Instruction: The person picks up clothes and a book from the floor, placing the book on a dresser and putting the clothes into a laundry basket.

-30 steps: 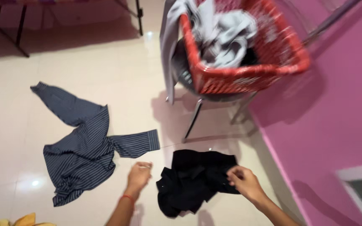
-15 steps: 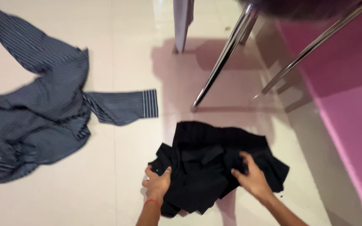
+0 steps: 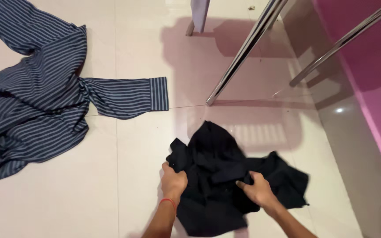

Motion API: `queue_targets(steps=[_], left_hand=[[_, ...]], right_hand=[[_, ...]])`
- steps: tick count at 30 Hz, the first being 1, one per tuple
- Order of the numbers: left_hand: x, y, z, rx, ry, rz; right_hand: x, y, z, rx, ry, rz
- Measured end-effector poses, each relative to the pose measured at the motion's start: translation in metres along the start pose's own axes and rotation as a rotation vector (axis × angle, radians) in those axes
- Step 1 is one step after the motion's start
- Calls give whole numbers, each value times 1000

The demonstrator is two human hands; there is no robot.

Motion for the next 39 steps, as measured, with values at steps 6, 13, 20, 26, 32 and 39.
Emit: queue_targets(steps=[6,13,20,26,32,39], left_hand=[[41,-67,-62,67,32,-110],[118,-173,-143,248,121,-180],[209,-278,-244,353,244,-216],[279,-370,-331,424,354,-246],[372,-438,-414,455,476,-351],[491,-489,-484,546,527,-455]], right_hand=[[-31,-42,-74,86,-158,282],[-102,-132,-159,227,-125,351],[-202,-251,-258,329,-389,312],[-295,-363,-376,215,-429,347],[-355,-453,-444,288,-650,418],[-433,-564,-473,377,-888,418]])
Point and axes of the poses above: each hand's wrist, its own z-axis towards the middle knuckle, its own y-axis out of the palm, x = y × z, the point moved 3 cm from there along z, towards the middle knuckle, and after that the axes turned 1 degree about x, right-handed, at the moved point
